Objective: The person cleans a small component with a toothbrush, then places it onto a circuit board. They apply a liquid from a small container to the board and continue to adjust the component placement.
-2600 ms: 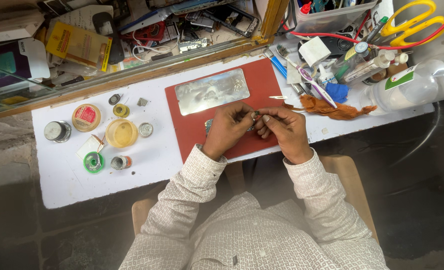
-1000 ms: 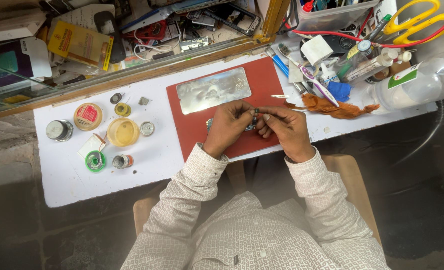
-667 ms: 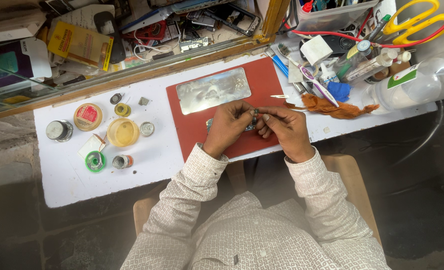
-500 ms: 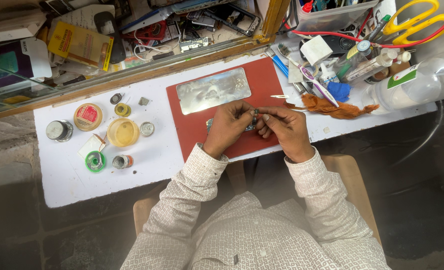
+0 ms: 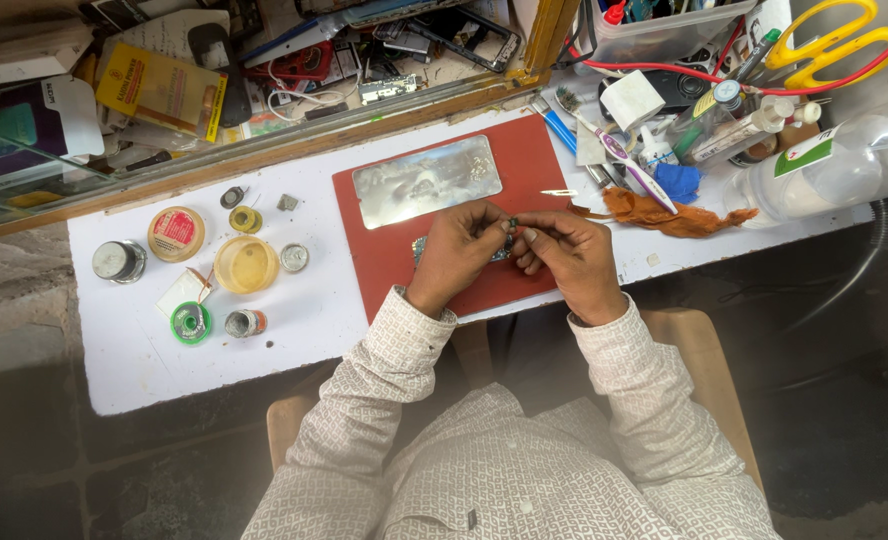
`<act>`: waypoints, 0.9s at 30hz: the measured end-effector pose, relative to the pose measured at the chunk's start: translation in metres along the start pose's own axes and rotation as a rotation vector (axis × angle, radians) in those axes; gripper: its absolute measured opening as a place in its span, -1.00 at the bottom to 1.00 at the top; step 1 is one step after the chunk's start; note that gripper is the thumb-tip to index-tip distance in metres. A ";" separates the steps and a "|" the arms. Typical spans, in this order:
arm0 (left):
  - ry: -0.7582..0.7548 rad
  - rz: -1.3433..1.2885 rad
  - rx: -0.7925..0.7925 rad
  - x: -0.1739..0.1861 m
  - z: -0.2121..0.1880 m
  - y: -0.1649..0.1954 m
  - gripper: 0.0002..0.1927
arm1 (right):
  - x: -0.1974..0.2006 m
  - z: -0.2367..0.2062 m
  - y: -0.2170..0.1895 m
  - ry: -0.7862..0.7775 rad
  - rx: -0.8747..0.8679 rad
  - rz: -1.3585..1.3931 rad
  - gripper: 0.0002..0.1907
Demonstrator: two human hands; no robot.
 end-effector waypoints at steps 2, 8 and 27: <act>-0.025 -0.030 -0.012 -0.002 0.000 0.002 -0.85 | 0.002 0.000 -0.001 0.025 0.005 -0.019 -0.77; -0.043 0.013 -0.014 -0.003 0.002 0.005 -0.84 | 0.002 0.001 -0.003 0.053 0.023 -0.040 -0.77; -0.033 0.127 -0.064 -0.010 -0.015 0.018 -0.84 | 0.003 -0.014 -0.001 0.130 0.084 -0.076 -0.82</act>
Point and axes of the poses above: each hand's wrist, its own z-axis towards the middle knuckle, its own x-axis out of the back of the hand, y = z × x, the point moved 10 cm from there along z, towards the middle knuckle, and after that the axes turned 4 degrees about -y, right-handed, at the moved point
